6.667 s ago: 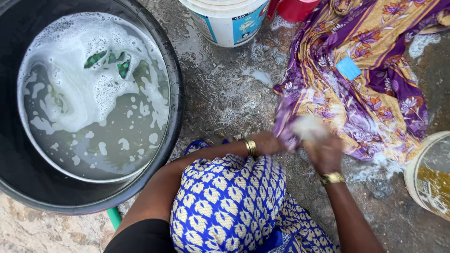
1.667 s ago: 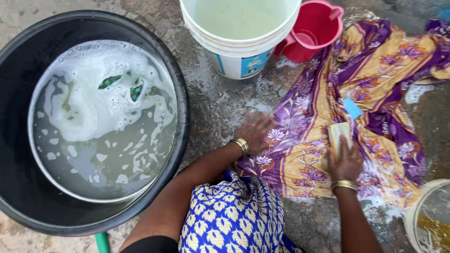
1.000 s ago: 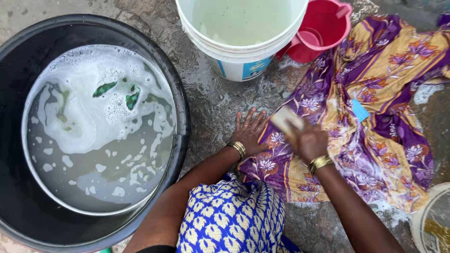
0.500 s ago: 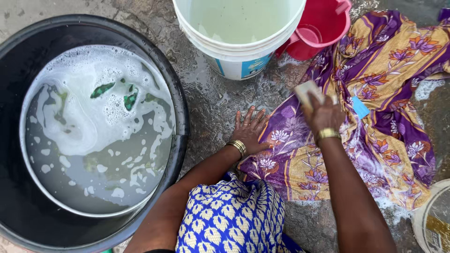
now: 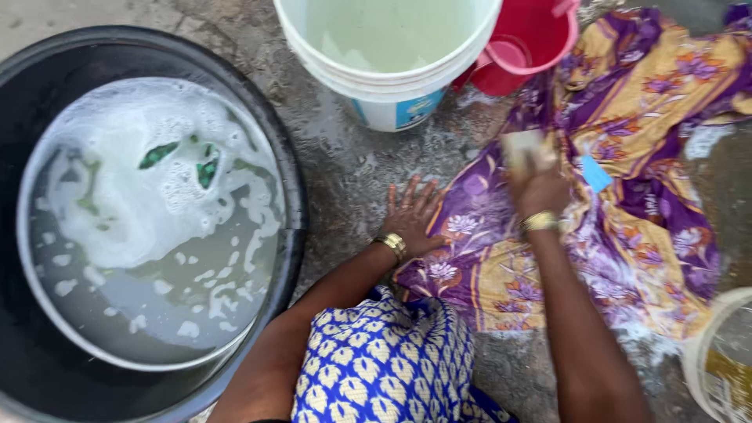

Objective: The person washes clothes by hand using soap and water, scrubbing a purple floral garment on the ground and rinsing items in a tub.

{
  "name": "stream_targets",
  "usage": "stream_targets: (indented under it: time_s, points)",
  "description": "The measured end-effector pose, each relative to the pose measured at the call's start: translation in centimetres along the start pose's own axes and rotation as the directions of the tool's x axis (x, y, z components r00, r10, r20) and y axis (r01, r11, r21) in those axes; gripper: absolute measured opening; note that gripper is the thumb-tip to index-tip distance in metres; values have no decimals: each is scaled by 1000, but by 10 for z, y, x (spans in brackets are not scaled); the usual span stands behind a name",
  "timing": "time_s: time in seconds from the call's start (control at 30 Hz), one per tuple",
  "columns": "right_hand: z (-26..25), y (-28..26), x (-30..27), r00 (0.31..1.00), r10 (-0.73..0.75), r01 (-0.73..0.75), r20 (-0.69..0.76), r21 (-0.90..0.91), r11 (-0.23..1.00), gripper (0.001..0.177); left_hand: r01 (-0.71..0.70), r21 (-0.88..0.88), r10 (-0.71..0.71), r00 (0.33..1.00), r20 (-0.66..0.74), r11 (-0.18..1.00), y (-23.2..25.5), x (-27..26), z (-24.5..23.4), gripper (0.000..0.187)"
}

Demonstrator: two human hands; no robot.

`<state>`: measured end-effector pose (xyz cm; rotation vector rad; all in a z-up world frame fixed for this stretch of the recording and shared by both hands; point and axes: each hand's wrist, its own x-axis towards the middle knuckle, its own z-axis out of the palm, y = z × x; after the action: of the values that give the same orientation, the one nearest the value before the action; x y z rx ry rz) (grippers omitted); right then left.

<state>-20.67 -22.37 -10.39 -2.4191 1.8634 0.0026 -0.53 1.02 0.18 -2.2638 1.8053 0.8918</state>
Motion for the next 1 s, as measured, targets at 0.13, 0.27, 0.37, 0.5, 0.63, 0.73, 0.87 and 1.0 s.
stream_targets:
  time_s: [0.13, 0.27, 0.37, 0.5, 0.63, 0.73, 0.87, 1.0]
  points:
    - [-33, -25, -119, 949, -308, 288, 69, 213, 934, 49, 10, -45, -9, 1000, 18, 999, 3, 3, -2, 112]
    - [-87, 61, -142, 932, -285, 353, -223, 384, 853, 38, 13, -14, -13, 1000, 28, 1000, 2, 4, -4, 109]
    - [-97, 113, -139, 983, 182, -182, -5, -43, 982, 61, 14, 5, -14, 999, 41, 1000, 4, 5, -11, 108]
    - [-44, 78, -158, 992, 54, 2, -118, 423, 906, 57, -1, 49, -1, 999, 40, 999, 2, 1, -10, 108]
    - [-34, 4, -217, 985, -159, 147, 70, 153, 977, 43, 19, -11, -18, 998, 56, 1000, 4, 2, -5, 102]
    - [-80, 57, -206, 996, 22, -57, 81, 447, 893, 53, -1, 57, 1, 1000, 3, 998, 4, 2, -4, 105]
    - [-133, 132, -186, 825, 478, -452, 303, -155, 879, 64, 17, 34, -18, 999, 46, 999, 7, 1, -12, 104]
    - [-120, 129, -189, 797, 528, -500, 293, -172, 849, 72, 11, 16, -12, 999, 44, 1000, 6, -2, -10, 106]
